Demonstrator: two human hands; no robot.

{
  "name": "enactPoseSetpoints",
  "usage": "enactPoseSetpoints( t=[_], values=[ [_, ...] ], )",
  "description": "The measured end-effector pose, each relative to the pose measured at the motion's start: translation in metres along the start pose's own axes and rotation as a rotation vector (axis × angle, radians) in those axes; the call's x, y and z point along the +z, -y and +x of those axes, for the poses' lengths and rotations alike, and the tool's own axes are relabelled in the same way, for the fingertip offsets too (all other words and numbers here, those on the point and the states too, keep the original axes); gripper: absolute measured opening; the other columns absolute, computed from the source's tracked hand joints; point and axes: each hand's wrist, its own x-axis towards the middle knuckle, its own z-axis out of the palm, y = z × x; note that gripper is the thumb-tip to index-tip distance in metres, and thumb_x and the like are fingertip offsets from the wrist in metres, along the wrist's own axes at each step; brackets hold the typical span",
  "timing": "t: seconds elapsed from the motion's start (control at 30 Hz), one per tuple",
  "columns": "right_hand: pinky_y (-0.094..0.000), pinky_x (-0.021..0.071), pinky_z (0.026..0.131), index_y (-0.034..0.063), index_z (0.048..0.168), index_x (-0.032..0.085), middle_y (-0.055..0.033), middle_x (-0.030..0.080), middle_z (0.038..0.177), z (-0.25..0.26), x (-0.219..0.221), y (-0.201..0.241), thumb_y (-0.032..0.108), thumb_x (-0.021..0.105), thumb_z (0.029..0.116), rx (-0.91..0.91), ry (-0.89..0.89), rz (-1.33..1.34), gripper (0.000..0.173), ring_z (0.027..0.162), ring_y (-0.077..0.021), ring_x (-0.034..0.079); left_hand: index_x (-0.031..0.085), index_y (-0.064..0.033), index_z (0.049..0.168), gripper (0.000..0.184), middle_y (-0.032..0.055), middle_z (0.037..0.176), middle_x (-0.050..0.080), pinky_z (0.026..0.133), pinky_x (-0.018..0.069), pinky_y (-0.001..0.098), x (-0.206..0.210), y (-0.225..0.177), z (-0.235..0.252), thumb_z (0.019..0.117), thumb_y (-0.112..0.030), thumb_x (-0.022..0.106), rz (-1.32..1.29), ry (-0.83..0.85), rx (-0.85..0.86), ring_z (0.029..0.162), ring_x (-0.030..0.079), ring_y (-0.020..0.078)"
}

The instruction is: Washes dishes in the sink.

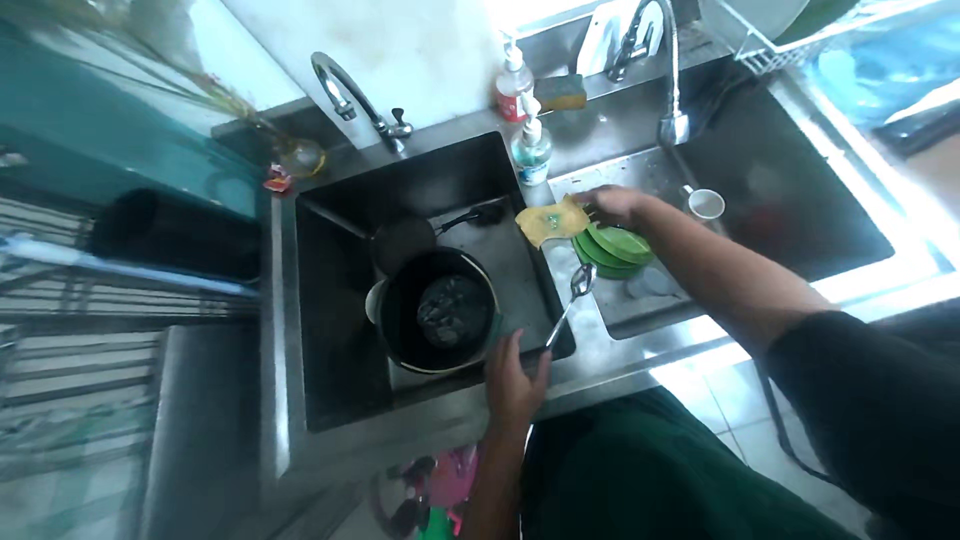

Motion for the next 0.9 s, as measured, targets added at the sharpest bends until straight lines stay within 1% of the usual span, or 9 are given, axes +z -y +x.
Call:
enactPoseSetpoints(
  t=[0.13,0.23,0.33,0.4,0.53,0.67,0.77,0.83,0.9],
  values=[
    [-0.0493,0.0529,0.09,0.0004,0.133,0.059,-0.0199,0.064,0.122,-0.01,0.011,-0.014,0.025,0.057,0.1054,-0.009,0.056,0.065,0.037,0.105,-0.0295,0.063,0.054,-0.0056,0.146,0.059,0.0173,0.138,0.062,0.111,0.045,0.0509,0.009,-0.025,0.021,0.0999,-0.042,0.062,0.148,0.234,-0.066,0.128,0.06,0.0325],
    [-0.0327,0.0544,0.074,0.0015,0.13,0.059,-0.0109,0.062,0.103,-0.032,0.006,-0.011,0.023,0.054,0.1064,-0.051,0.026,0.226,0.032,0.08,-0.0155,0.06,0.057,-0.0057,0.143,0.046,0.0161,0.132,0.066,0.109,0.0465,0.0482,0.012,-0.037,0.029,0.104,-0.031,0.057,0.247,0.318,-0.04,0.124,0.063,0.0309],
    [-0.0339,0.0575,0.079,0.001,0.135,0.053,-0.0136,0.062,0.115,-0.064,-0.016,-0.024,0.02,0.046,0.1079,-0.099,-0.003,0.524,0.033,0.091,-0.0184,0.065,0.065,-0.0051,0.134,0.035,0.0158,0.127,0.069,0.106,0.0483,0.0496,0.019,-0.043,0.031,0.1063,-0.022,0.053,0.332,0.303,0.004,0.119,0.066,0.0313],
    [-0.0379,0.0587,0.084,0.0038,0.138,0.048,-0.0136,0.061,0.122,-0.088,-0.036,-0.045,0.019,0.04,0.1072,-0.134,-0.02,0.699,0.036,0.1,-0.0214,0.066,0.063,-0.0028,0.136,0.037,0.0176,0.128,0.069,0.107,0.0469,0.0512,0.023,-0.047,0.03,0.1083,-0.021,0.047,0.416,0.304,0.019,0.12,0.066,0.0329],
    [-0.0473,0.0606,0.085,0.0125,0.132,0.051,-0.0114,0.066,0.119,-0.145,-0.065,-0.101,0.022,0.038,0.1009,-0.155,-0.062,1.029,0.035,0.101,-0.027,0.07,0.066,-0.0002,0.131,0.035,0.0199,0.119,0.072,0.102,0.0499,0.0531,0.031,-0.055,0.025,0.1078,-0.017,0.045,0.499,0.208,0.002,0.113,0.069,0.0359],
    [-0.0544,0.0597,0.088,0.0132,0.127,0.056,-0.0146,0.068,0.118,-0.178,-0.073,-0.158,0.026,0.04,0.096,-0.112,0.003,1.247,0.037,0.104,-0.033,0.07,0.065,0.0029,0.126,0.033,0.0215,0.1,0.072,0.086,0.0567,0.0518,0.024,-0.074,0.021,0.1076,-0.011,0.042,0.279,0.147,-0.07,0.091,0.071,0.0348],
    [-0.0495,0.0606,0.09,0.0101,0.124,0.054,-0.0159,0.068,0.117,-0.191,-0.064,-0.174,0.016,0.037,0.0955,-0.054,0.096,1.365,0.033,0.104,-0.0316,0.071,0.063,0.0054,0.123,0.033,0.0062,0.077,0.059,0.061,0.0502,0.0274,0.023,-0.102,0.018,0.1082,-0.01,0.037,-0.116,0.136,-0.121,0.064,0.056,0.0114],
    [-0.0454,0.0609,0.09,0.0072,0.119,0.054,-0.015,0.069,0.113,-0.192,-0.054,-0.173,0.011,0.037,0.0932,-0.055,0.165,1.353,0.032,0.101,-0.0284,0.071,0.059,0.0073,0.122,0.034,-0.0028,0.074,0.055,0.055,0.0467,0.0168,0.032,-0.13,0.016,0.1084,-0.01,0.033,-0.43,0.166,-0.159,0.059,0.052,0.0013],
    [-0.0439,0.0603,0.091,0.0064,0.119,0.055,-0.0141,0.069,0.113,-0.19,-0.04,-0.169,0.011,0.039,0.0925,-0.054,0.241,1.36,0.031,0.102,-0.0266,0.071,0.058,0.0058,0.12,0.034,-0.0067,0.072,0.055,0.054,0.0453,0.0143,0.05,-0.149,0.013,0.1082,-0.011,0.031,-0.618,0.2,-0.164,0.058,0.052,-0.0009]
  ],
)
